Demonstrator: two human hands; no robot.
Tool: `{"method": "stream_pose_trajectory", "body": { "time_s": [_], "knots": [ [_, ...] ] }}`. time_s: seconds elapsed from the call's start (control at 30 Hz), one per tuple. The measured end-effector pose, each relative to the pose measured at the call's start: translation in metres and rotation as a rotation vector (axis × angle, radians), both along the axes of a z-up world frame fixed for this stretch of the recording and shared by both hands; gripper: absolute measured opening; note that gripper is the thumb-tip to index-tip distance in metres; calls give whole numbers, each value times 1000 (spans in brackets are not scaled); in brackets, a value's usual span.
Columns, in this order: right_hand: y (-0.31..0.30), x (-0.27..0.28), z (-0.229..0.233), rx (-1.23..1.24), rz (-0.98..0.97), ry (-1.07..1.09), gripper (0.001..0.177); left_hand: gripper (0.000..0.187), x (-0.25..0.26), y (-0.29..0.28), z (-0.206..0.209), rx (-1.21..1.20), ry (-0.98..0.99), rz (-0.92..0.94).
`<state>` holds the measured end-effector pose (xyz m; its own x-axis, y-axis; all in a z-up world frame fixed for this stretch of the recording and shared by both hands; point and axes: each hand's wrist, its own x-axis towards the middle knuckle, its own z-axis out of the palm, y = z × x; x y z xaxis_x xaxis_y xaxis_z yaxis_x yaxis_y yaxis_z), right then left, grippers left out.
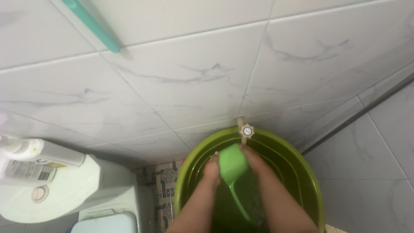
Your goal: The person washes a green sponge in a green basin filled with water, using a green scoop to pour water over it. The person then empties the basin and refills it with fresh water from the tap.
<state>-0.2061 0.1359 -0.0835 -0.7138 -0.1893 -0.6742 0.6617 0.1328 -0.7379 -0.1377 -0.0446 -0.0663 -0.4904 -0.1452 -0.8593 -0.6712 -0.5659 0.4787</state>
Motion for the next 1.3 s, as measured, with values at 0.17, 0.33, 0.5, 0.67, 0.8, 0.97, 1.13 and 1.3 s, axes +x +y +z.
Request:
{"method": "stream_pose_trajectory", "body": {
  "time_s": [0.17,0.33,0.5,0.67,0.8,0.97,1.13,1.3],
  "knots": [
    [20,-8,0,-39,-72,-435,72,78,2,-18,6,24,31,-285],
    [15,-26,-27,54,-169,-157,59,86,-3,-28,0,-94,103,-390],
    [16,-24,-9,-35,35,139,67,64,-16,-17,7,-10,283,-459],
    [13,-19,32,412,321,19,70,51,-17,0,36,1,323,-714],
    [6,-37,37,387,523,-100,60,49,-8,8,47,-142,331,-1040],
    [22,-24,34,72,291,-327,53,60,-5,-14,31,252,323,-573],
    [30,17,0,-536,-49,-381,45,70,-8,-27,10,360,216,-114],
    [28,30,-91,-573,-241,-357,44,67,4,-15,-39,145,-31,-26]
  ]
}}
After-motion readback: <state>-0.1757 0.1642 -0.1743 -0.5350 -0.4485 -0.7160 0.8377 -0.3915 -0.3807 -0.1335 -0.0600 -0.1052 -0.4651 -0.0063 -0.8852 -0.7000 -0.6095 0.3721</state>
